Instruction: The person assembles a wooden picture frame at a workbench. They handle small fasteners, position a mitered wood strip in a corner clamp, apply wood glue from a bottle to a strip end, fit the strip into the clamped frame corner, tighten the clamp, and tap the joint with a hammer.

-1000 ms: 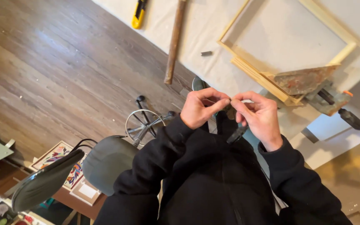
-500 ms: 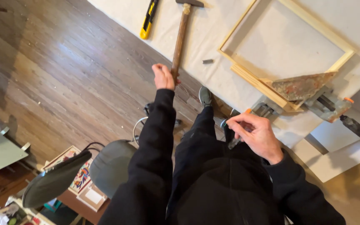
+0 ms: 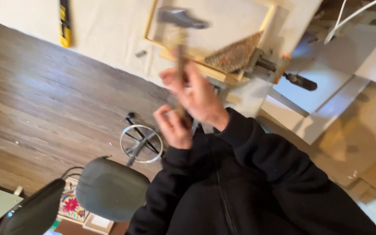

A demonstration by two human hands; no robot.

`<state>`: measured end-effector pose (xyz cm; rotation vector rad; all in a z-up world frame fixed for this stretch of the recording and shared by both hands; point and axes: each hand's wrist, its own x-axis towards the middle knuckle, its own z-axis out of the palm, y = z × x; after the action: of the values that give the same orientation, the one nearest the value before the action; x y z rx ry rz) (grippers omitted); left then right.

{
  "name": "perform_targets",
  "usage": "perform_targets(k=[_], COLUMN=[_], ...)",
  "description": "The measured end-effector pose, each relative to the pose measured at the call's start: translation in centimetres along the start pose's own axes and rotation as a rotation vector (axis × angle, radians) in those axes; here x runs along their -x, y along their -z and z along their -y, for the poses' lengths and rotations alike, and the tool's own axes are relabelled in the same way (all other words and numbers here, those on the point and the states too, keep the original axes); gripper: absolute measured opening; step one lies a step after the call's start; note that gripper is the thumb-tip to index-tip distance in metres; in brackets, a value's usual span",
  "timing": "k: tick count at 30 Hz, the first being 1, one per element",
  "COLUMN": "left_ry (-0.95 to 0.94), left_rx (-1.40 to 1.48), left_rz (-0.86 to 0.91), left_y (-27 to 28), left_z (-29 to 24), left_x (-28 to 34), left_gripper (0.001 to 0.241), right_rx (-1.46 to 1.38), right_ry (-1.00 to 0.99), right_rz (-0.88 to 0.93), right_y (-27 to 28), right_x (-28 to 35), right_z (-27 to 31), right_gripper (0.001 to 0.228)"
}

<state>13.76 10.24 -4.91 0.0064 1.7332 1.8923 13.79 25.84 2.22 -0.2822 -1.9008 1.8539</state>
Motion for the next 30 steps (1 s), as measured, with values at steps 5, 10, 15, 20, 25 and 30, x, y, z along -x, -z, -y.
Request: perform_targets(k=[5,10,15,20,25,30], left_ry=[-0.386,-0.762,-0.887,-0.924,-0.961,-0.964], left_rx=[-0.368,-0.755,-1.038,-1.072,-1.053,-1.080], left_rz=[0.278,0.345,0.378,0.375,0.344,0.373], left_y=[-6.7,-9.6,-10.8,-10.6,-10.5,-10.5], left_z=[-0.5,2.1,6.3,6.0,6.1,6.1], left_x=[0.3,-4.1,-6.1,-6.3,-6.4,-6.2], left_gripper=[0.010,0.016,0.015,0.017,0.016,0.015], right_rx=[-0.134,0.124,0.478,0.477,0.581,0.597], right_ry=[-0.311,-0.542,-0.380,-0.402,-0.268,-0.329], right_rz=[-0.252,-0.461,-0.333,-0.369,-0.299,-0.305], right_y=[10.0,15.0,14.7,13.8,13.6,13.7], right_x=[6.1,10.5,11.9,9.9,9.5,10.1], right_z=[0.8,-0.8,-5.5,-6.3,-7.0,-7.5], right_gripper=[0.027,0.011,0.020,0.025,0.024,0.024])
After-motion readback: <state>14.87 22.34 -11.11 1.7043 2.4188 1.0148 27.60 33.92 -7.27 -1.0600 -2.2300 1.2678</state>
